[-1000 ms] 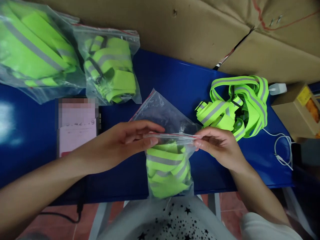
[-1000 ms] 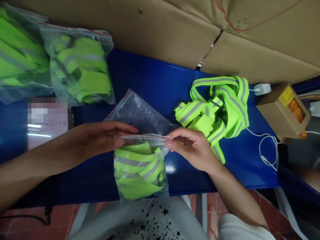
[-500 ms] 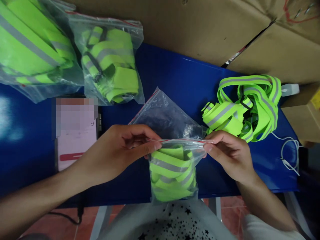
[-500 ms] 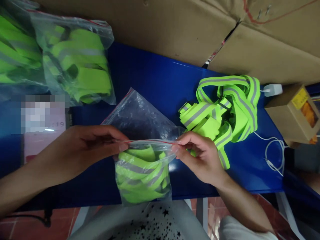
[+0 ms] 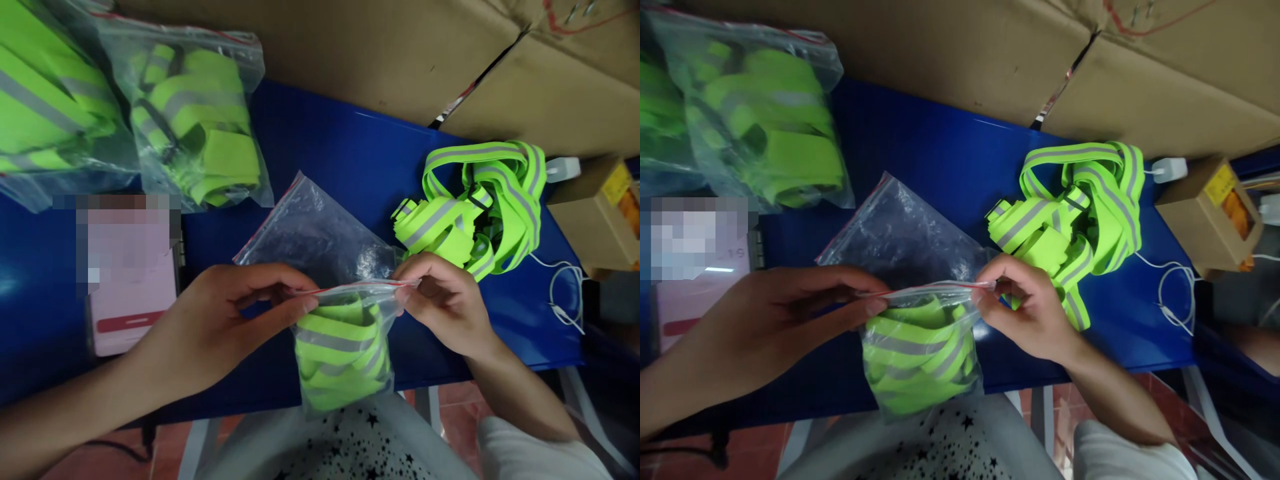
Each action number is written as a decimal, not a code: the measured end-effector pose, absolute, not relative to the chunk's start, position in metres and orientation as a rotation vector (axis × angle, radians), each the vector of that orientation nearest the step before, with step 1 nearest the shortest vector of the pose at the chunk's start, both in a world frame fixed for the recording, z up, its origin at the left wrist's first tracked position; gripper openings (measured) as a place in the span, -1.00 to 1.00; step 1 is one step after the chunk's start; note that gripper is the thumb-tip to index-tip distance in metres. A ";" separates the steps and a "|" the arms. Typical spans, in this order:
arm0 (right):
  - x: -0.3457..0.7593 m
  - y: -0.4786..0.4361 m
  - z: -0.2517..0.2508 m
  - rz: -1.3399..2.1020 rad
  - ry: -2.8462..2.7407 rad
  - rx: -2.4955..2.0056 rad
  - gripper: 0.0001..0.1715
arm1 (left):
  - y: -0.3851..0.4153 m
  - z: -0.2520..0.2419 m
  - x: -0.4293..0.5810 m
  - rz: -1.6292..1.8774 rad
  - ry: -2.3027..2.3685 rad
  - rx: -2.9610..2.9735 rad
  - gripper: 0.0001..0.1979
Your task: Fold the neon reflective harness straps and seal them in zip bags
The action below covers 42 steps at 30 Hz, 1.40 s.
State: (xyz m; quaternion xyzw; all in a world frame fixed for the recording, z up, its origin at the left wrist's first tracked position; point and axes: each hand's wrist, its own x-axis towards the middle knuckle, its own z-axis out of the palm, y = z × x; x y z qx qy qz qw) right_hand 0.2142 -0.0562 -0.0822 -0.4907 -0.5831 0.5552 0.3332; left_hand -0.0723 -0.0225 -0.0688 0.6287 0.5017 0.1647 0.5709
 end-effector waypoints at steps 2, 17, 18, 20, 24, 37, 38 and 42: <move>0.214 -0.056 -0.082 1.469 -1.547 -1.296 -0.87 | -0.022 -0.067 -0.071 0.402 1.160 1.496 -0.87; 0.203 -0.054 -0.076 1.447 -1.646 -1.303 -0.88 | -0.029 -0.070 -0.069 0.408 1.071 1.509 -0.92; 0.202 -0.053 -0.075 1.433 -1.670 -1.305 -0.88 | -0.030 -0.070 -0.069 0.407 1.066 1.503 -0.92; 0.200 -0.053 -0.073 1.408 -1.723 -1.311 -0.88 | -0.031 -0.069 -0.069 0.414 1.052 1.502 -0.91; 0.197 -0.051 -0.068 1.387 -1.768 -1.318 -0.87 | -0.033 -0.069 -0.066 0.394 1.044 1.508 -0.90; 0.190 -0.050 -0.065 1.357 -1.898 -1.201 -0.86 | -0.040 -0.072 -0.061 0.403 0.969 1.532 -0.87; 0.189 -0.050 -0.065 1.345 -1.900 -1.202 -0.86 | -0.040 -0.073 -0.060 0.403 0.970 1.535 -0.87; 0.187 -0.050 -0.064 1.359 -1.927 -1.200 -0.86 | -0.042 -0.074 -0.058 0.375 0.985 1.535 -0.86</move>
